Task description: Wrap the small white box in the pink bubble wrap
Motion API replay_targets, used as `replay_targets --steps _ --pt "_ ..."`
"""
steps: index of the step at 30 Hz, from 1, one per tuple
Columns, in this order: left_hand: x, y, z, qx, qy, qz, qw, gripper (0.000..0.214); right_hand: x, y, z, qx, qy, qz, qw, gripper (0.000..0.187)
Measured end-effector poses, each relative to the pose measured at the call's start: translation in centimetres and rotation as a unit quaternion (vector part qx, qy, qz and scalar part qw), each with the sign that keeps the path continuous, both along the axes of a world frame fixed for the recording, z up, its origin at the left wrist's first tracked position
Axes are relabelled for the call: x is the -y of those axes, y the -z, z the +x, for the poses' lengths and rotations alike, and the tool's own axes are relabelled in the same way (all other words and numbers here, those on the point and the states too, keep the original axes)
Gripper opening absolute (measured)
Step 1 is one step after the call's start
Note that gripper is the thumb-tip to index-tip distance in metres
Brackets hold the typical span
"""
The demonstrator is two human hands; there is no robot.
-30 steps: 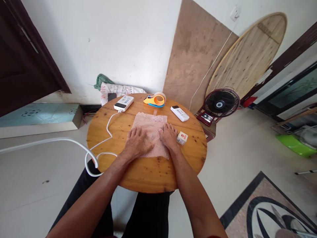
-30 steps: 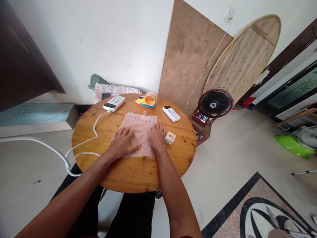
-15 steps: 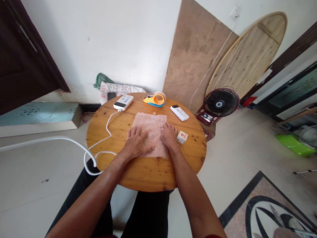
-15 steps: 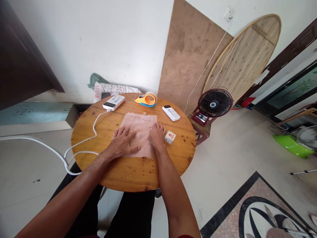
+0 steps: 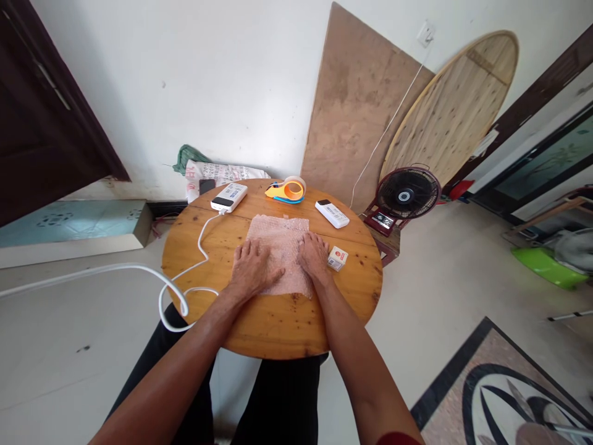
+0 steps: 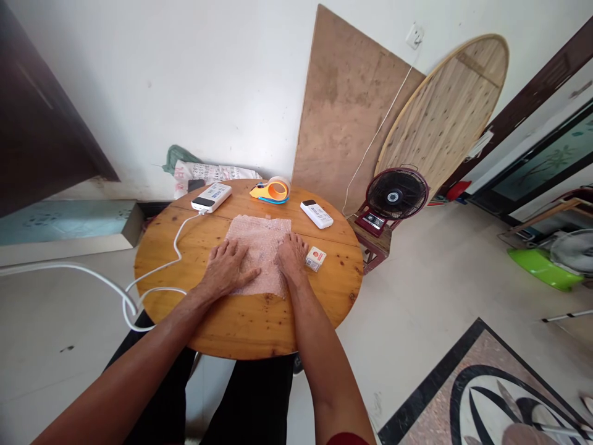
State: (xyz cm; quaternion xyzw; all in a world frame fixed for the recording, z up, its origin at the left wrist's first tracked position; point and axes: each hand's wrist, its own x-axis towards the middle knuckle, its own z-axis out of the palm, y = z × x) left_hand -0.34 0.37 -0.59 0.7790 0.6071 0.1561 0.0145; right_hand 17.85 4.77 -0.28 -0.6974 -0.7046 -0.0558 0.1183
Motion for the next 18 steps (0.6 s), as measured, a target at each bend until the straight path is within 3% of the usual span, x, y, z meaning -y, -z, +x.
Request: replay_targets --steps 18 --pt "-0.50 -0.03 -0.10 0.004 -0.004 -0.025 1.000 0.078 -0.17 0.07 -0.06 0.006 0.014 -0.001 1.000 0.032"
